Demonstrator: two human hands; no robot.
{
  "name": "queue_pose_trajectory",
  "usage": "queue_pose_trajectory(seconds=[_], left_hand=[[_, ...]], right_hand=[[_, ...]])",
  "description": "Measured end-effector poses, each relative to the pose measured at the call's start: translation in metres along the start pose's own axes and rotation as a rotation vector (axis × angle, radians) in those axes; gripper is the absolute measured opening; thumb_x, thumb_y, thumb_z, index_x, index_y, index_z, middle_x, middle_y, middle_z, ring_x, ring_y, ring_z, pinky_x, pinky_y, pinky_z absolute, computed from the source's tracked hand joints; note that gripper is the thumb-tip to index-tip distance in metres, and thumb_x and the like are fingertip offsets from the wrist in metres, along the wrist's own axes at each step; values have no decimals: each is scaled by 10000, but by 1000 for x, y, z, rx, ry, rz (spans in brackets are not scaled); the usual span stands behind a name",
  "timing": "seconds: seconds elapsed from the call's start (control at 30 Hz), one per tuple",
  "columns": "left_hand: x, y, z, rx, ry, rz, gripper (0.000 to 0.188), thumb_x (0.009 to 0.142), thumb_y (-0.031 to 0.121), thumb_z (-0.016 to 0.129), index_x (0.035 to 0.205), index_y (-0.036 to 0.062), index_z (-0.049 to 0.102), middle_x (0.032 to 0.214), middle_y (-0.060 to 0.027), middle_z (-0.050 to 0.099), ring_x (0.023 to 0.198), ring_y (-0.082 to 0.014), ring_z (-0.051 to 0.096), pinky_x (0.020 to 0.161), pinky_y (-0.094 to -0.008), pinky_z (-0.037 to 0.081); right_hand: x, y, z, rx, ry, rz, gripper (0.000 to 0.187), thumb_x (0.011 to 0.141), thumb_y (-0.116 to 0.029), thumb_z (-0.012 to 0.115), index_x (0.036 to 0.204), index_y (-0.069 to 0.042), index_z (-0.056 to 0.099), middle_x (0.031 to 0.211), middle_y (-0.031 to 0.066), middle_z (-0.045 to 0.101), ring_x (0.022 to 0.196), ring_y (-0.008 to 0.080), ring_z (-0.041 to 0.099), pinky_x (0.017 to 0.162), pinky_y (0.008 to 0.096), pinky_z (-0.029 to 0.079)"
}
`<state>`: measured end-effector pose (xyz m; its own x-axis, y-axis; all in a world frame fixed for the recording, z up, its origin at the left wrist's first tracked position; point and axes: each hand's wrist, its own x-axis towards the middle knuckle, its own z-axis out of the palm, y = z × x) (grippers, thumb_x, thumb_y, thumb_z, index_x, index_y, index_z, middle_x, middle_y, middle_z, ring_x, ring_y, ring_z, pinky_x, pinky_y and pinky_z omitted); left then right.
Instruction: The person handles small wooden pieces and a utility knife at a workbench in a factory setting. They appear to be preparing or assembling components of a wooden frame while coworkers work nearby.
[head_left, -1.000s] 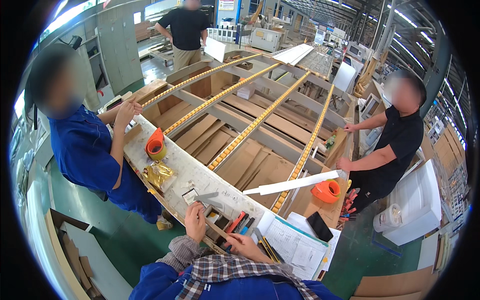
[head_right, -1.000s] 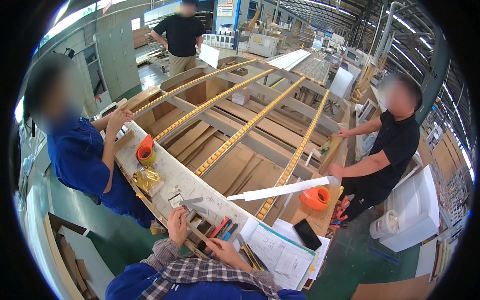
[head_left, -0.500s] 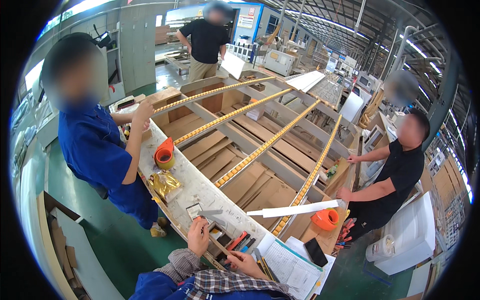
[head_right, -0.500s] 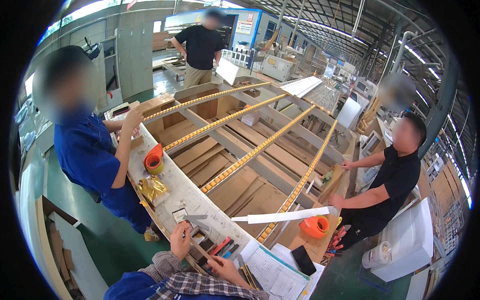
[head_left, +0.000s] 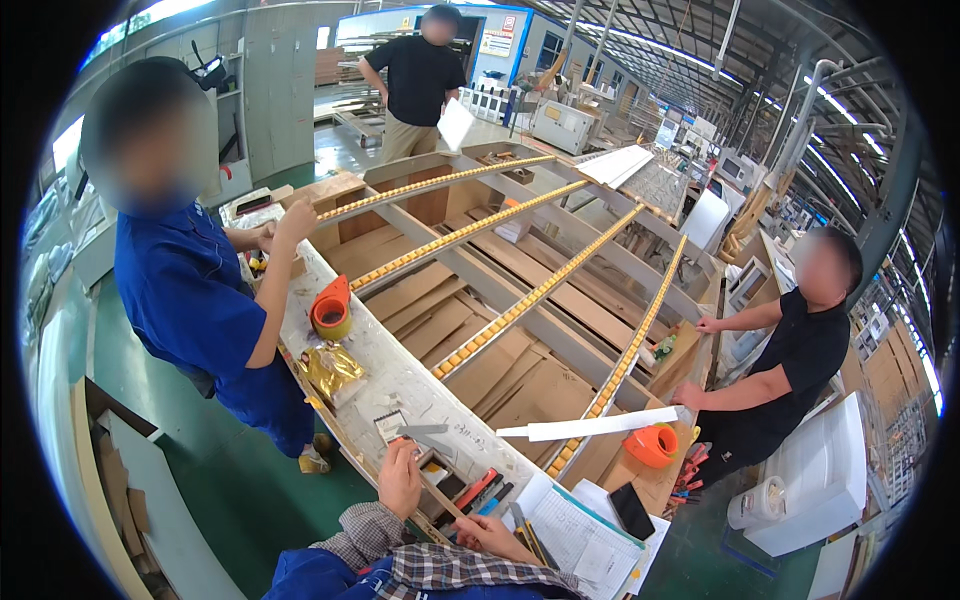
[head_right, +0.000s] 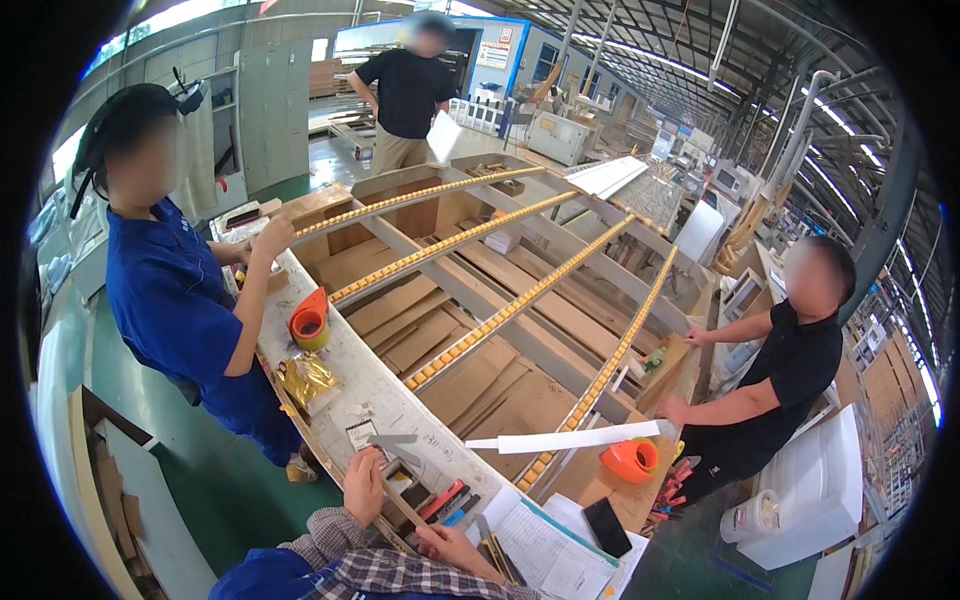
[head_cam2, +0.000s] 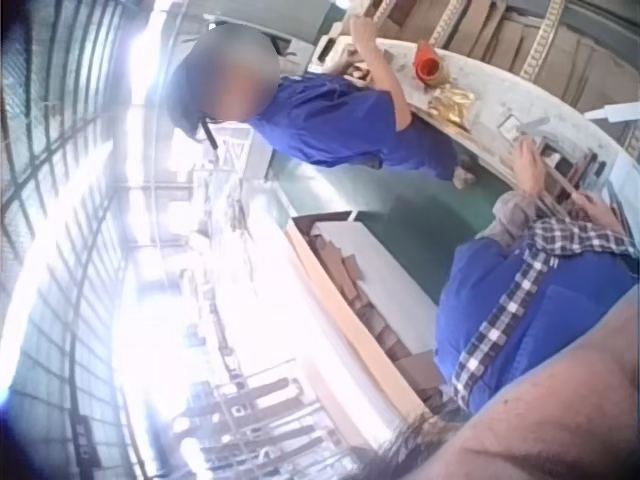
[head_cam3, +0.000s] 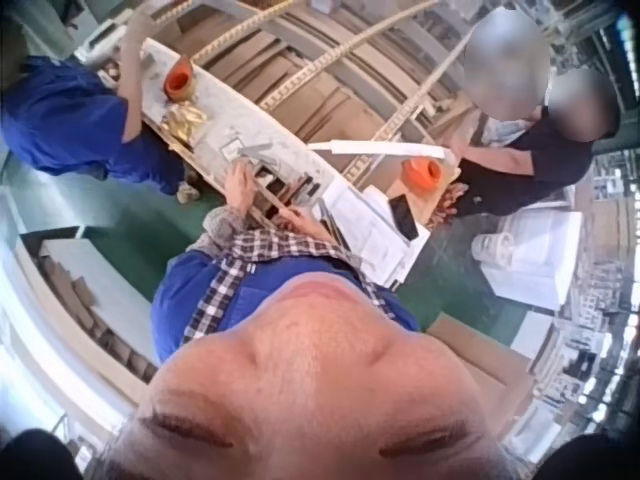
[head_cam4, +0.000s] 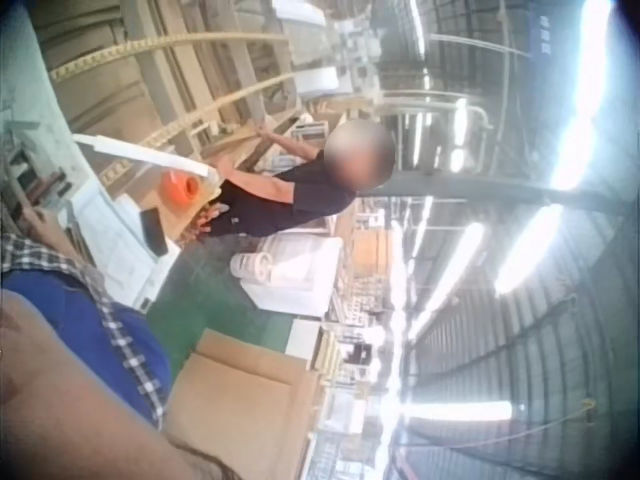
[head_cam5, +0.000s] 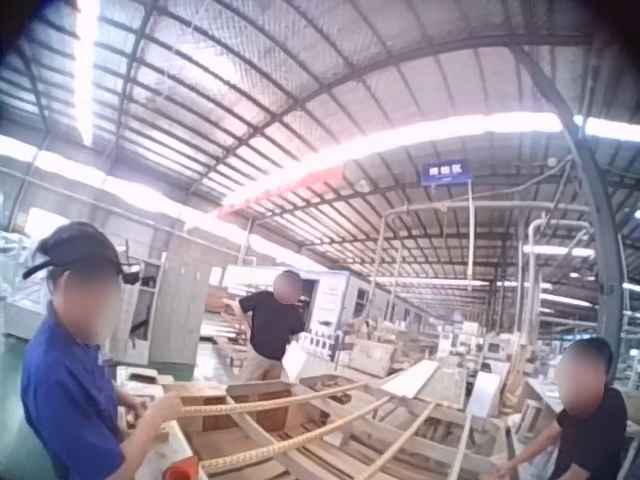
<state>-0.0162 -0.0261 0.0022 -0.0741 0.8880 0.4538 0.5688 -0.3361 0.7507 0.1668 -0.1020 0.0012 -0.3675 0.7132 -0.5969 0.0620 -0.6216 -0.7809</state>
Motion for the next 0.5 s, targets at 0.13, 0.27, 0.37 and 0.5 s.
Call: queue_pose_trajectory(seconds=[0.13, 0.27, 0.37, 0.5], left_hand=[[1, 1, -2, -86, -9, -44, 153, 842, 27, 448, 971, -21, 515, 981, -185, 517, 899, -348, 523, 788, -361, 431], [-1, 1, -3, -136, 48, -14, 202, 854, 61, 448, 1034, -26, 479, 1018, -202, 506, 932, -352, 511, 816, -361, 415], [-5, -2, -4, -236, 119, -41, 266, 864, 101, 444, 1097, -28, 440, 1067, -216, 483, 967, -361, 491, 847, -370, 397], [-4, -4, -5, -166, 107, -15, 295, 871, 130, 429, 1124, -23, 426, 1102, -219, 459, 999, -370, 469, 879, -376, 375]], right_hand=[[4, 3, 0, -29, 8, -29, 352, 865, -367, 528, 888, -20, 587, 669, 5, 525, 566, 56, 444, 509, 192, 360], [2, 3, 1, -2, 23, -103, 337, 878, -350, 508, 890, -20, 574, 666, 0, 505, 569, 62, 437, 510, 195, 354], [5, 9, 0, -24, -46, -167, 344, 893, -340, 475, 921, -11, 571, 672, 3, 504, 585, 66, 437, 524, 192, 353], [4, 7, 0, -29, -22, -133, 330, 903, -308, 461, 939, 3, 567, 693, 16, 514, 601, 75, 447, 536, 197, 361]])
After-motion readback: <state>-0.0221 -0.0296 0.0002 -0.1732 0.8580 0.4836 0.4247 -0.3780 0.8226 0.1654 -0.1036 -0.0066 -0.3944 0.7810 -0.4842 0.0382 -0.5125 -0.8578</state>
